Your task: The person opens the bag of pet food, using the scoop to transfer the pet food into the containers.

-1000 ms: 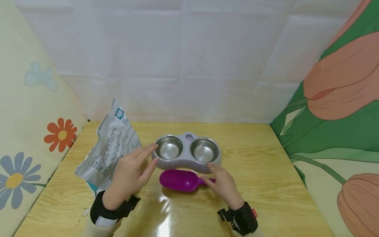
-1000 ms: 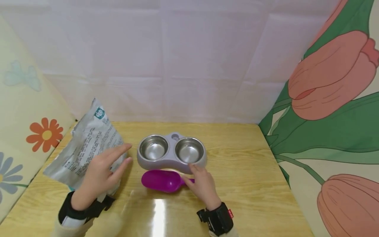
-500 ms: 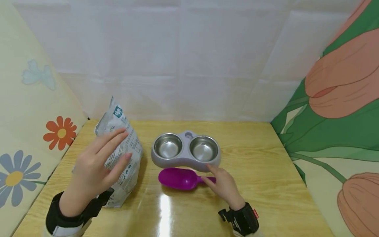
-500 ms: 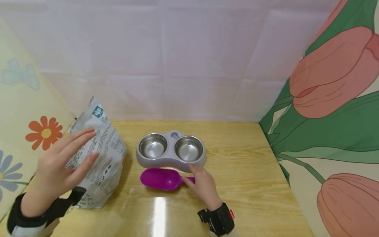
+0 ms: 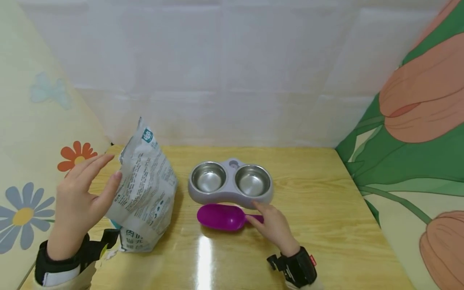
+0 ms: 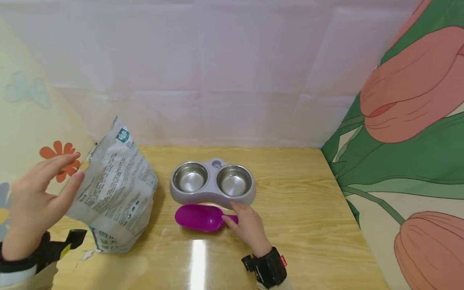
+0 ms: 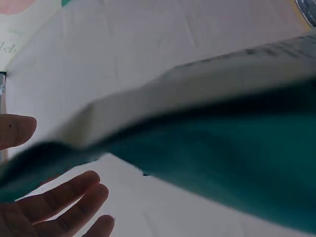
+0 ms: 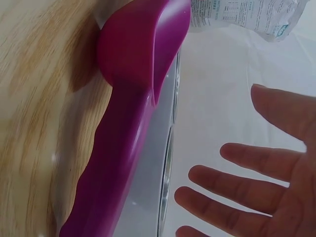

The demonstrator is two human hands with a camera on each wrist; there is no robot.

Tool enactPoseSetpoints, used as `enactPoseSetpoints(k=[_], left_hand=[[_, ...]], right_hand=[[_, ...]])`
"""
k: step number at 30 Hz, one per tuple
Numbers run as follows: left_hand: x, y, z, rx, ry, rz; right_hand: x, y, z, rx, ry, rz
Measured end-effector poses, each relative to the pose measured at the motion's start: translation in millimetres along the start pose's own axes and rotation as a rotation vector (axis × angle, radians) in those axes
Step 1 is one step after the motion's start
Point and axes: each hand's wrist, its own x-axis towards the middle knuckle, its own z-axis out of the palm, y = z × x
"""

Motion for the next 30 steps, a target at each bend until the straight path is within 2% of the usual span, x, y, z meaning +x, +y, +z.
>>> enactPoseSetpoints(k=[5, 11, 13, 15, 18, 22, 26, 30], left_hand=[[-8.7, -14.3, 3.0, -0.074, -0.018, -0.066], [-13.8, -20.6, 2.8, -0.287, -0.051, -0.168], [-13.6, -19.8, 1.5, -0.331, -0.071, -0.197], [-12.9, -17.6, -0.3, -0.345, -0.090, -0.226], [-12.3, -13.8, -3.1, -0.357, -0.118, -0.253], [-12.0, -12.4, -4.0, -0.383, -0.146, -0.235], [-11.3, -12.0, -1.7, -0.417, -0.165, -0.207], [-11.3, -12.0, 0.0, -0.450, -0.186, -0.197]], right_hand=[[4.3, -4.7, 1.6, 0.007, 0.018, -0.040], [14.5, -17.8, 0.7, -0.010, 0.042, -0.108], [20.4, -24.2, 0.8, 0.027, 0.059, -0.159], [27.5, -33.0, 1.3, 0.100, 0.067, -0.217], [39.6, -52.5, 3.4, 0.310, 0.042, -0.306], [60.9, -90.7, 6.0, 0.551, -0.037, -0.389], [86.3, -131.5, 4.6, 0.670, -0.132, -0.450], [105.8, -165.9, 0.1, 0.765, -0.275, -0.447]])
